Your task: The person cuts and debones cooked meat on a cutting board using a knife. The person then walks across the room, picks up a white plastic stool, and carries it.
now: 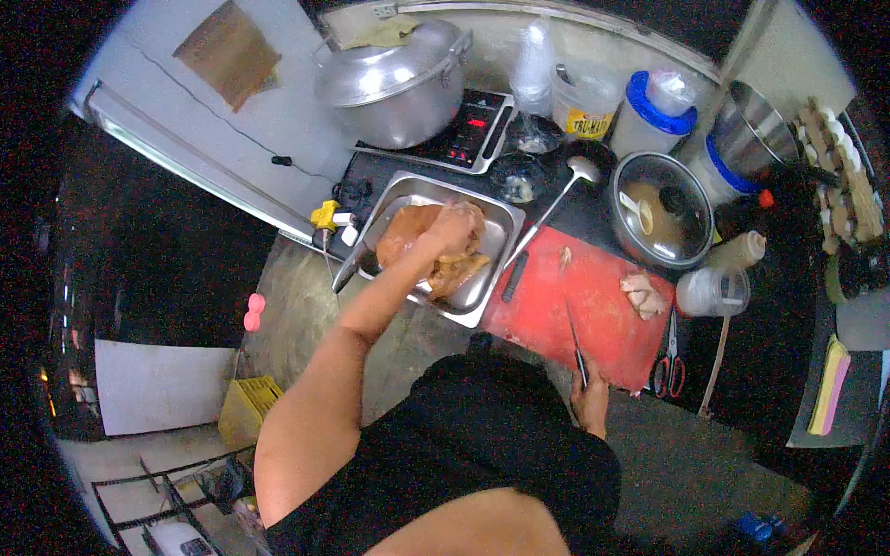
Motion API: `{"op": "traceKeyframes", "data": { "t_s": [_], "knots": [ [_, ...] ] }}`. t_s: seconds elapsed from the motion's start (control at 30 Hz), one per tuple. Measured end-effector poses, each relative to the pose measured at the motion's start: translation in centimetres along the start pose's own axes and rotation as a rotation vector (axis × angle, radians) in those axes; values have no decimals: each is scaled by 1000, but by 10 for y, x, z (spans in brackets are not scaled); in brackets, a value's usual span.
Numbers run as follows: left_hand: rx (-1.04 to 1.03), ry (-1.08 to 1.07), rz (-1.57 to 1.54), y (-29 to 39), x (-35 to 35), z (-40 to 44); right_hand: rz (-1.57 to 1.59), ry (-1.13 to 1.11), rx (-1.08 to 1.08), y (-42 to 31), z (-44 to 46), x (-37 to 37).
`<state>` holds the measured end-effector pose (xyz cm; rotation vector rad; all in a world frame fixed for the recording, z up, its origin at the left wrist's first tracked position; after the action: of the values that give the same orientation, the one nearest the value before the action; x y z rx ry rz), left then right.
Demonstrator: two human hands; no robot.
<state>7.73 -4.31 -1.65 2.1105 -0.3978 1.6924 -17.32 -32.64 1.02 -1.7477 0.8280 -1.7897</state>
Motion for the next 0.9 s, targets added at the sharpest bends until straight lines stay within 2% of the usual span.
{"op": "traceKeyframes", "data": {
  "t_s": [0.07, 0.17, 0.27, 0.37, 0.47, 0.6, 0.77, 0.83, 0.9],
  "knots": [
    [-238, -211, 60, 27, -32, 2, -11, 16, -25, -5, -7, 4],
    [-236, -343, 426, 30, -56, 3, -26, -1, -142, 3, -6, -10],
    [-329, -373, 486, 56, -35, -20, -15, 57, -87, 4, -13, -10],
    [-344, -474, 462, 43, -78, -6, -9, -38, -215, 4, -13, -18],
    [-470, -527, 421, 49, -64, -17, -19, -45, -264, 8, -14, -22],
    [-655, -447, 449, 41, -88, -2, 15, 28, -138, 2, -14, -19],
    [-675, -607, 418, 48, -71, -20, 60, 133, -28, 0, -12, -13],
    [-705, -605, 366, 55, -59, -26, 24, 43, -162, 7, -15, -16],
    [-771, -507, 238, 58, -51, -32, 21, -3, -254, 10, -17, -15]
  ]
}}
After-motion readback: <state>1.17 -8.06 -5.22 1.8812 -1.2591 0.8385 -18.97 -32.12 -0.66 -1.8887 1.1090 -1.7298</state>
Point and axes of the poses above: each hand's wrist, its own z-axis towards the middle knuckle, its own x-axis out of the back of the hand, y = z × x, the point moved 9 cm from there along z, towards the middle knuckle, and after that the axes turned 2 degrees about -z, right-handed, at the moved point
